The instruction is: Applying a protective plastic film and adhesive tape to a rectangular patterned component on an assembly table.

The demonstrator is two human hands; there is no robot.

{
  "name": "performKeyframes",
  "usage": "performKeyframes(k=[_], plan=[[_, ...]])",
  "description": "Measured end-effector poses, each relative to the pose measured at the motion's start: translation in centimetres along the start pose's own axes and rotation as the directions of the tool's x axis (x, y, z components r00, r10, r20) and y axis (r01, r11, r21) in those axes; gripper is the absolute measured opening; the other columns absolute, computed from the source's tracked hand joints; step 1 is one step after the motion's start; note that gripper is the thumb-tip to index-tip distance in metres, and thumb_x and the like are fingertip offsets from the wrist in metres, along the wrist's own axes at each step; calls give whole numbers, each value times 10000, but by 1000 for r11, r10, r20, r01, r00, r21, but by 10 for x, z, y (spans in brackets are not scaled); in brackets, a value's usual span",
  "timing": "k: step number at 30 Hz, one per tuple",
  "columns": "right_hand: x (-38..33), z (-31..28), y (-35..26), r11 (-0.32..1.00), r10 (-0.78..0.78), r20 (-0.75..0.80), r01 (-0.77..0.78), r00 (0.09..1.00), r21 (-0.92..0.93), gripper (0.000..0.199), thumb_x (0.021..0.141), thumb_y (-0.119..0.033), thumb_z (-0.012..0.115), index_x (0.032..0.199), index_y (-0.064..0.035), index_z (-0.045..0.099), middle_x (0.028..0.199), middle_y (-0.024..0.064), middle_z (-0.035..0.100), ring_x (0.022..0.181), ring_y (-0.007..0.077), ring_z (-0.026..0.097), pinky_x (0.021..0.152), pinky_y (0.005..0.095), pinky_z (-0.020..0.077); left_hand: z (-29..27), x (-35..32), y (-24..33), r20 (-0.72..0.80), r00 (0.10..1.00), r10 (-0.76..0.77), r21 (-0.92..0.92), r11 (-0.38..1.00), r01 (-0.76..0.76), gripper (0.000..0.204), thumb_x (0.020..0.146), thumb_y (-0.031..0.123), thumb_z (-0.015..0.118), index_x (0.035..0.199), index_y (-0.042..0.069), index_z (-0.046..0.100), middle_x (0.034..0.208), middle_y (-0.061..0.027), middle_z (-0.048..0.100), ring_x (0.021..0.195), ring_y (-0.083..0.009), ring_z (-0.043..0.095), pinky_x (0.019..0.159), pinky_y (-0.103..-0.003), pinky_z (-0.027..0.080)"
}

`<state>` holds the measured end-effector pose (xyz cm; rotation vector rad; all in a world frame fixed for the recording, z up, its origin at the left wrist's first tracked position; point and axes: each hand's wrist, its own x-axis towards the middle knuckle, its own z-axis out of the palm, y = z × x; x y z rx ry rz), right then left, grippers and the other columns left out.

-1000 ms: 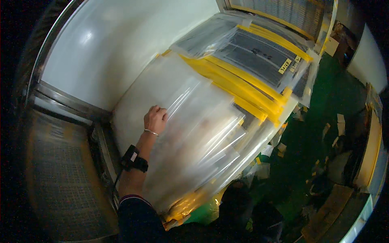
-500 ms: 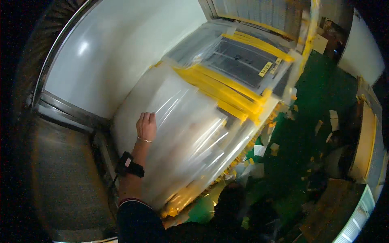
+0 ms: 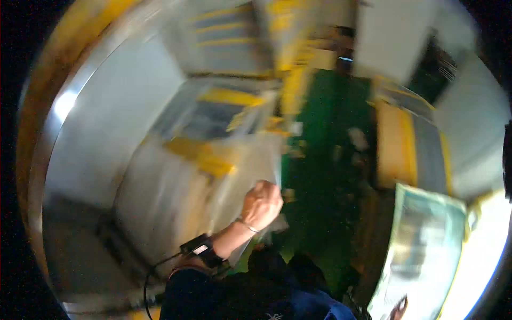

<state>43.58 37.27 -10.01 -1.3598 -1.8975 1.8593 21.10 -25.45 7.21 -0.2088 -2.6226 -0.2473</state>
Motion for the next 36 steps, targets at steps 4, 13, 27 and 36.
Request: performKeyframes(k=[4,13,27,36], plan=[[50,-44,42,832,-380,105,390,919,-394,479,857,5,486,1329,-16,403,1314,158,464,1207,259,454,997,371,385,-17,101,70,-126,984,123,-224,963,-149,115,761,41,559,858,24,498,845,-167,529,813,-343,535,704,-420,461],[-55,20,-52,765,-109,-510,399,853,505,357,843,-28,607,1193,-27,539,1032,9,625,829,83,569,725,229,476,33,290,319,-458,680,573,-392,556,-733,238,779,46,540,1002,-24,498,986,-196,511,865,-374,552,742,-435,471],[-410,153,-85,847,117,-980,500,158,182,531,862,-88,615,1343,-8,403,1325,75,467,1202,228,435,1027,340,309,218,92,510,45,-167,985,-747,-78,-661,499,816,199,574,1237,-37,448,1377,-349,279,826,-353,632,680,-430,547],[-444,242,-88,779,331,-943,555,34,293,530,862,-131,637,1334,-32,417,1304,52,492,1178,196,464,1012,327,343,348,232,555,149,368,918,-743,349,-570,685,707,445,711,1215,34,507,1221,-186,507,1176,-355,443,1010,-447,343]])
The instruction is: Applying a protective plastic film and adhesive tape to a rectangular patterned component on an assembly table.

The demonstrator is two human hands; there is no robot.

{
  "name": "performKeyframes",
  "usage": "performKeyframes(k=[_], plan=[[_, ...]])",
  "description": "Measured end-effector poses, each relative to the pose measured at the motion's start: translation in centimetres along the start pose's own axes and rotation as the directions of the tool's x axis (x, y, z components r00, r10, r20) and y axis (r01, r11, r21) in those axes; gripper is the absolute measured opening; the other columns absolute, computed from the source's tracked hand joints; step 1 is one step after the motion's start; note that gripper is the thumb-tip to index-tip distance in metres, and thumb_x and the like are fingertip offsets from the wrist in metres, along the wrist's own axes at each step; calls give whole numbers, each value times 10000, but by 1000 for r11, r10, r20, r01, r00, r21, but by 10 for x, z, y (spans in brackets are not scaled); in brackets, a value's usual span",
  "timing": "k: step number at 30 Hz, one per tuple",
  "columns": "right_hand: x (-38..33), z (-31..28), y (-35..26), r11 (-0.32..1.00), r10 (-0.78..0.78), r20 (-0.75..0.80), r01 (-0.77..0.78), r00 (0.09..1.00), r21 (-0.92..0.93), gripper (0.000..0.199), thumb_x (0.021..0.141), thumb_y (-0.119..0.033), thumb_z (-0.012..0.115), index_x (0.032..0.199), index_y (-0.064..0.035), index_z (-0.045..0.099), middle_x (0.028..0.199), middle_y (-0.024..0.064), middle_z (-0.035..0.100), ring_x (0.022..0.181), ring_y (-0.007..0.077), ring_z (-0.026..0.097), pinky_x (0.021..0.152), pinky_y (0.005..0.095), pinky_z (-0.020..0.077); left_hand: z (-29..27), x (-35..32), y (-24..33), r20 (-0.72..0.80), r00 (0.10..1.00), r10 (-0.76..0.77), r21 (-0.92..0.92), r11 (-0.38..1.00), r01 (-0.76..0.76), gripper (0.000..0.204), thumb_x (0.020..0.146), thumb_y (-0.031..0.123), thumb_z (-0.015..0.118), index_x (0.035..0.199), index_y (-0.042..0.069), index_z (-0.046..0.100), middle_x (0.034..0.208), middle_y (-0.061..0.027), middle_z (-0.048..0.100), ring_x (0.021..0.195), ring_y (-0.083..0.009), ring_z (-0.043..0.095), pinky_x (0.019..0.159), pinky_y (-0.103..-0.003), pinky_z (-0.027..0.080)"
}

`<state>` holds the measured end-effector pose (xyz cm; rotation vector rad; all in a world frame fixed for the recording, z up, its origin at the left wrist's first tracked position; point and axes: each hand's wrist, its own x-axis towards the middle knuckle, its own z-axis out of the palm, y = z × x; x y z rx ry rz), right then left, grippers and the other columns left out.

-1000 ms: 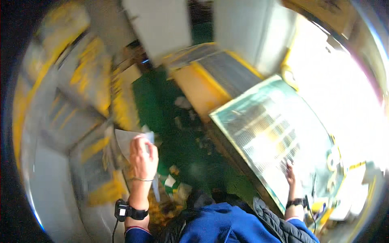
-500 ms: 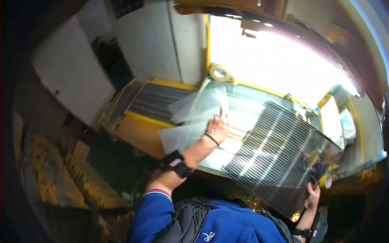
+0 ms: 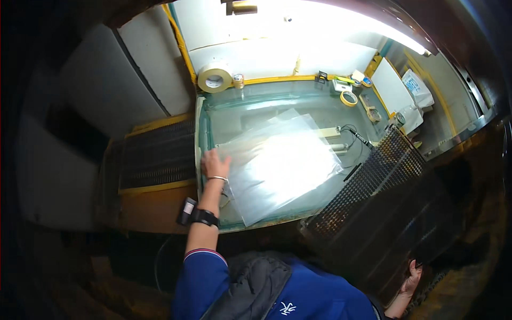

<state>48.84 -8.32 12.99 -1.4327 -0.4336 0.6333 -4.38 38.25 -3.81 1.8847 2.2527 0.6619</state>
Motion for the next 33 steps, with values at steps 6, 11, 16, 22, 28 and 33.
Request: performKeyframes(k=[6,11,16,22,28,33], plan=[[-4,0,9,1000,9,-20,-9,1000,-12,523,844,-138,659,1310,-41,443,1282,52,507,1158,199,474,1008,331,345,8,33,-12,18,1000,-23,-180,983,26,799,570,552,784,1142,37,570,1150,-189,524,1105,-344,470,957,-429,375],[-7,4,7,994,-62,-65,56,996,-97,546,834,-130,671,1319,-47,433,1284,45,504,1159,198,473,1012,326,339,35,25,49,97,995,7,-316,948,24,630,569,499,803,976,53,625,1058,-156,533,1052,-332,486,940,-409,379],[-15,5,3,1000,24,-58,-23,998,16,559,837,-118,664,1333,-46,415,1294,52,500,1172,207,469,1022,334,331,30,15,94,172,984,-53,-105,992,72,477,621,413,787,954,103,642,1064,-137,530,1067,-326,482,948,-397,373],[-32,12,4,999,-26,-105,23,994,-33,511,844,-111,655,1301,-43,437,1271,64,515,1147,208,488,1004,345,358,43,14,93,240,971,-8,-188,981,55,242,705,317,730,805,102,685,947,-130,593,965,-319,545,870,-399,426],[-37,13,5,998,51,-158,-45,986,39,442,846,-117,659,1244,-41,481,1219,57,543,1106,190,510,987,338,373,48,8,81,-26,972,233,-253,939,-232,183,805,236,620,823,69,691,812,-174,602,804,-361,584,748,-420,473],[-29,-7,20,998,-12,-172,1,985,-66,472,871,-109,625,1302,-51,443,1281,56,511,1150,206,500,1000,340,377,52,12,85,98,988,120,-183,978,-101,400,727,289,638,1098,140,652,958,-164,591,984,-334,543,867,-448,416]])
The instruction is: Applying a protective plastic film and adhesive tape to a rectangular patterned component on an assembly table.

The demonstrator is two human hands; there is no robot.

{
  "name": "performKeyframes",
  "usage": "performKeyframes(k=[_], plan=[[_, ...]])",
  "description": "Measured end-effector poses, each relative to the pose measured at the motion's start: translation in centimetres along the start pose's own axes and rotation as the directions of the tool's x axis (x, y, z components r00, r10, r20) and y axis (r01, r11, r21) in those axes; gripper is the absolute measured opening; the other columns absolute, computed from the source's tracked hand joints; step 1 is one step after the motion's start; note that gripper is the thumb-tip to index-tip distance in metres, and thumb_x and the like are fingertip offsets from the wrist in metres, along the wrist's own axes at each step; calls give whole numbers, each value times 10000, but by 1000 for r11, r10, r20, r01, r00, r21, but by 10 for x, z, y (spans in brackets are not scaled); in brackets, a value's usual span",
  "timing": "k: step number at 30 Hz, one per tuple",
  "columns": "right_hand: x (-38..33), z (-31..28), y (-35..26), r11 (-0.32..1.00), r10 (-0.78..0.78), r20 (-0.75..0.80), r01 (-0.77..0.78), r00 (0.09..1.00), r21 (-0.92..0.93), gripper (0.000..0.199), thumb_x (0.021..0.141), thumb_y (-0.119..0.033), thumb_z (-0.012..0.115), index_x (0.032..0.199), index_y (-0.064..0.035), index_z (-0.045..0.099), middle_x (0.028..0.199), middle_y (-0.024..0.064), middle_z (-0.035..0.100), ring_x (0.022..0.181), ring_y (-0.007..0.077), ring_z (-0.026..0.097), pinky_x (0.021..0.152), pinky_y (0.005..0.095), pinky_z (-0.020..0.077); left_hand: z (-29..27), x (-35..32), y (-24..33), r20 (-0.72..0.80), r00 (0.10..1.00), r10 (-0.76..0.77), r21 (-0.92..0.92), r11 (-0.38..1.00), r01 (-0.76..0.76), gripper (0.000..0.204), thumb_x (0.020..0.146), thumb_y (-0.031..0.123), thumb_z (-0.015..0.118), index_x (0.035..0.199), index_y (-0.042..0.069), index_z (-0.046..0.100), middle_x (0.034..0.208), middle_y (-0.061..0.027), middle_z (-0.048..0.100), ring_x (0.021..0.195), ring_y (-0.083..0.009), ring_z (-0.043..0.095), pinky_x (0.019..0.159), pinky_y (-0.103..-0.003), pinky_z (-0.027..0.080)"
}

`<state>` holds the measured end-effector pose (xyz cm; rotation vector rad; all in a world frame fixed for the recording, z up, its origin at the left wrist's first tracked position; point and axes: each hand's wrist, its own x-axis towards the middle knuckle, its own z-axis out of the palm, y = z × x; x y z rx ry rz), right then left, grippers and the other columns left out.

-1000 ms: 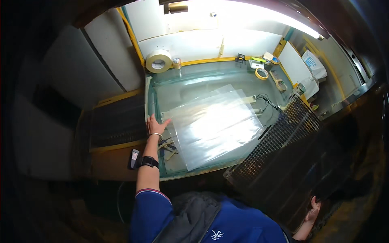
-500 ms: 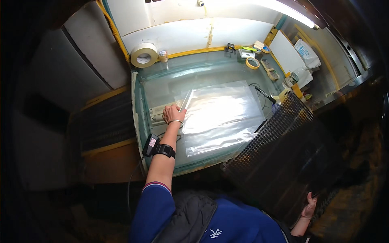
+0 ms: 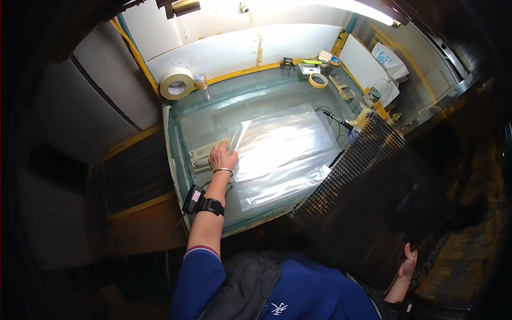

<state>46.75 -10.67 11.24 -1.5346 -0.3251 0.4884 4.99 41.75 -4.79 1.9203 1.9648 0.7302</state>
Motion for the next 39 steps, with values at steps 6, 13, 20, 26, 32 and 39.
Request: performKeyframes(k=[6,13,20,26,32,39], plan=[[-11,4,-8,991,9,52,-16,999,131,455,848,-107,656,1263,-44,484,1228,49,547,1117,190,511,991,340,373,1,0,28,66,995,-78,70,995,73,477,707,320,647,1181,265,622,1111,-152,489,1093,-324,422,950,-463,278],[-26,-2,-17,985,44,8,-45,999,164,420,866,-111,632,1255,-48,490,1215,50,550,1093,200,528,963,331,410,10,1,45,-269,864,426,259,896,-361,313,819,332,612,1120,252,648,1138,-127,487,1089,-315,432,917,-450,295],[-15,-21,-20,986,-5,-39,12,999,169,304,875,-160,634,1148,-54,553,1129,40,588,1020,173,554,906,314,437,-77,-40,165,-15,646,764,-762,410,-502,289,887,131,550,1172,116,594,783,-126,666,549,-195,631,432,-278,494],[-5,-56,1,959,5,-128,31,992,283,301,879,-192,634,1143,-69,556,1083,31,597,997,173,564,881,317,448,-192,46,131,-130,991,-23,-991,4,-130,272,979,185,434,1149,13,558,912,-107,665,685,-142,646,480,-204,485],[13,-68,15,965,-8,-69,26,998,260,320,888,-184,618,1183,-89,540,1117,24,593,1008,171,565,882,314,457,-155,103,-105,-667,744,-26,51,995,80,257,938,247,499,1165,151,571,1009,-72,645,845,-156,611,630,-235,490],[10,-20,-4,959,1,9,-3,1000,285,241,889,-150,613,1120,-85,584,1115,44,615,1008,188,589,900,344,467,-87,83,-198,-76,751,-656,-994,113,-1,211,919,196,542,1092,83,590,929,-87,648,724,-165,621,553,-274,465]])
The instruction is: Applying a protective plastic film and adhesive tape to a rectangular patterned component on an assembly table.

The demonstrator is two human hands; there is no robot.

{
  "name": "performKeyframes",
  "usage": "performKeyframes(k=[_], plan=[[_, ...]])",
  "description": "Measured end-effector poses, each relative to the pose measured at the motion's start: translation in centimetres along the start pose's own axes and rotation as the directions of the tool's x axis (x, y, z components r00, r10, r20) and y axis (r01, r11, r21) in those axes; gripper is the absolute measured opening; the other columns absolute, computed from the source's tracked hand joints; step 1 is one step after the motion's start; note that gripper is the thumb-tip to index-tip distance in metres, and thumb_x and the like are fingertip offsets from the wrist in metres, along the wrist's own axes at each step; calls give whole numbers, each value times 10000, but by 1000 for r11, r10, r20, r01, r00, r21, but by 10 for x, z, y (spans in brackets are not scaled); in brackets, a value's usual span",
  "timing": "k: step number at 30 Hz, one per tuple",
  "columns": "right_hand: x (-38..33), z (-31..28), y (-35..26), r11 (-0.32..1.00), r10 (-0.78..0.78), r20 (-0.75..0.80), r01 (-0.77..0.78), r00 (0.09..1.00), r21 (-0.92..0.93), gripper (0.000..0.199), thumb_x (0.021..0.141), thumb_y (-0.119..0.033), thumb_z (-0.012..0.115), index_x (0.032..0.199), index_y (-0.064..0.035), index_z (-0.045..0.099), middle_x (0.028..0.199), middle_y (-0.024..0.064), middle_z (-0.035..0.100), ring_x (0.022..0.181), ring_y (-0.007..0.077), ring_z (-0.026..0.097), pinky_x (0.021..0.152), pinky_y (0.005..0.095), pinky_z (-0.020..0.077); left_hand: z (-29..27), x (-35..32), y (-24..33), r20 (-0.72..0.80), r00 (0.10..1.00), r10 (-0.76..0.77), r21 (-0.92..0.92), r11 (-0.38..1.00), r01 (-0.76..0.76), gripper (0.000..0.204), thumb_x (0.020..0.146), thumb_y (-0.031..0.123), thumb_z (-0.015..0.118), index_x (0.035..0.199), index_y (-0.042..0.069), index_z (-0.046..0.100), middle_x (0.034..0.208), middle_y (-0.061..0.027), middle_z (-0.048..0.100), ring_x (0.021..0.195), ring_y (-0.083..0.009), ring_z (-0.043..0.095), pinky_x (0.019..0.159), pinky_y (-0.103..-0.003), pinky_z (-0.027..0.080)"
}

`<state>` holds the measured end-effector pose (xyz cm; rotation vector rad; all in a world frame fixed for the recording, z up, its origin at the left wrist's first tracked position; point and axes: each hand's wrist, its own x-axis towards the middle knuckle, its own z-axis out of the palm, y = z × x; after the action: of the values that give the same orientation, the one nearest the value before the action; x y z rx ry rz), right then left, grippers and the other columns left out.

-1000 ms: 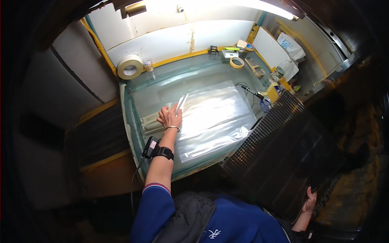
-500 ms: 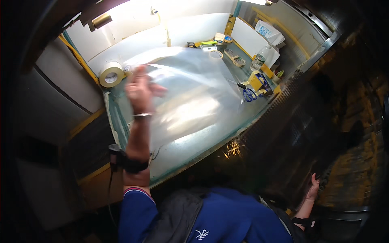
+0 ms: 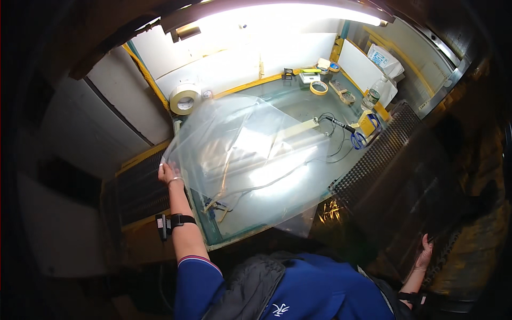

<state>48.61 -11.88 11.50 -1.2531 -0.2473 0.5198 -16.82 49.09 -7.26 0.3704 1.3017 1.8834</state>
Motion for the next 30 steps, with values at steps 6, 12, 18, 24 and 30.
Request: performKeyframes(k=[6,12,18,24,30], plan=[[5,1,9,996,-18,-45,14,999,-85,184,882,-127,619,1057,-74,608,1073,34,632,982,180,599,888,335,471,18,-53,-15,-59,988,-142,420,895,154,656,874,172,612,1386,16,232,1077,-182,598,898,-248,601,760,-349,487],[14,27,7,986,98,128,-79,987,-145,354,870,-84,617,1210,-42,525,1187,39,579,1065,176,555,941,314,424,49,-117,-1,247,772,586,885,188,-426,668,770,124,634,1334,-31,311,1268,-276,417,1187,-422,391,1005,-497,296],[45,72,14,979,170,338,-119,926,-165,436,862,-61,617,1275,-37,482,1234,43,558,1111,180,530,970,309,401,68,-365,-86,971,-192,-139,-191,25,-981,809,710,337,673,1383,30,343,1431,-175,327,1364,-299,251,1091,-495,199],[89,78,7,972,201,451,-121,869,-200,422,861,-33,594,1268,-29,479,1227,62,562,1076,192,561,948,323,425,24,-406,-132,982,-111,-150,-46,380,-924,432,858,261,453,1228,46,512,1332,-137,444,1289,-271,346,1044,-458,271],[113,87,12,954,286,476,-204,832,-218,406,853,-26,591,1242,-2,478,1139,101,605,1000,204,607,863,344,494,-7,-402,-19,998,24,-52,23,-19,-1000,124,784,120,547,863,37,595,1001,-112,627,945,-250,619,746,-359,512]])
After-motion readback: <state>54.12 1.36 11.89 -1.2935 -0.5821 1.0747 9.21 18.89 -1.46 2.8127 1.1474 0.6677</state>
